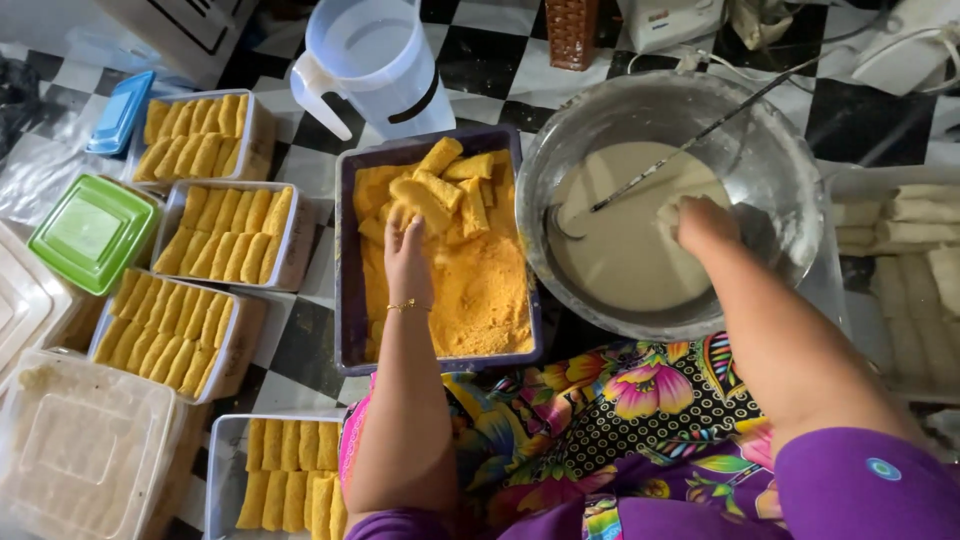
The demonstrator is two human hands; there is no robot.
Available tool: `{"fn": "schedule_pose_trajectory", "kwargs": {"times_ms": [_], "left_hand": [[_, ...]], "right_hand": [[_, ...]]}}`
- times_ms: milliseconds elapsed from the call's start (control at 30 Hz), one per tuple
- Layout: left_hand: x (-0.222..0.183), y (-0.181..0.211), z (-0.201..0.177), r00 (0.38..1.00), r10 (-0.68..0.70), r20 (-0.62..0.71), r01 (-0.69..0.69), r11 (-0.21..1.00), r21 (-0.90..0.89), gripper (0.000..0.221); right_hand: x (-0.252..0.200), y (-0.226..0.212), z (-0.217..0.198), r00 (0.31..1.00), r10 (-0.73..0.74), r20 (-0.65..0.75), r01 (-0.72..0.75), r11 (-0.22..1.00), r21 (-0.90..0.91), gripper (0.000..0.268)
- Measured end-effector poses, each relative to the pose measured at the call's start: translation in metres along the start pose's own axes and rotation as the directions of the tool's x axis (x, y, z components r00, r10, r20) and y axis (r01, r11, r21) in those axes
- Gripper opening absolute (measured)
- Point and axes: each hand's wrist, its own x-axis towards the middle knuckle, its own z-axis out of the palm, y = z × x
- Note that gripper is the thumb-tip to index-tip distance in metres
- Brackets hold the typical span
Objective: Coating rolls in batter and breadcrumbs and then organizing them into plastic containers on the floor.
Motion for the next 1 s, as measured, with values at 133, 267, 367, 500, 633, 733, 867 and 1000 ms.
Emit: {"fn": "schedule_pose_trajectory", "kwargs": {"times_ms": [133,267,367,500,633,733,867,1000], "left_hand": [[0.006,-0.009,-0.007,0.976,0.215,-0.018,-0.204,0.947,0.249,0.055],[-0.003,-0.027,-0.001,0.973,0.154,0.17,-0.225,0.503,0.834,0.032],[-0.007,-0.046,-0.002,0.941,-0.095,0.324,-0.295,0.238,0.926,0.025],[0.001,-0.076,-0.005,0.929,-0.24,0.283,-0.291,0.001,0.957,0.043],[-0.009,-0.071,-0.005,0.919,-0.373,0.129,-0.199,-0.156,0.968,0.066],[-0.02,-0.056,0.003,0.899,-0.428,0.096,-0.184,-0.168,0.968,0.064],[-0.022,-0.055,0.006,0.877,-0.474,0.076,-0.171,-0.161,0.972,0.063],[-0.011,-0.067,0.001,0.876,-0.482,0.014,-0.128,-0.203,0.971,0.063]], "right_hand": [[-0.031,-0.033,-0.03,0.996,0.035,0.079,-0.063,0.918,0.39,0.058],[-0.03,-0.034,-0.038,0.933,-0.064,0.354,-0.353,0.018,0.935,0.037],[-0.065,-0.053,-0.08,0.916,-0.273,0.293,-0.336,-0.129,0.933,0.023],[-0.078,-0.061,-0.106,0.895,-0.279,0.348,-0.392,-0.12,0.912,0.048],[-0.135,-0.084,-0.147,0.869,-0.384,0.313,-0.295,0.106,0.95,0.059],[-0.132,-0.083,-0.131,0.908,-0.346,0.236,-0.202,0.132,0.97,0.054],[-0.093,-0.074,-0.091,0.975,-0.082,0.206,-0.2,0.079,0.977,0.066],[-0.099,-0.084,-0.103,0.986,-0.016,0.166,-0.163,0.112,0.98,0.029]]}}
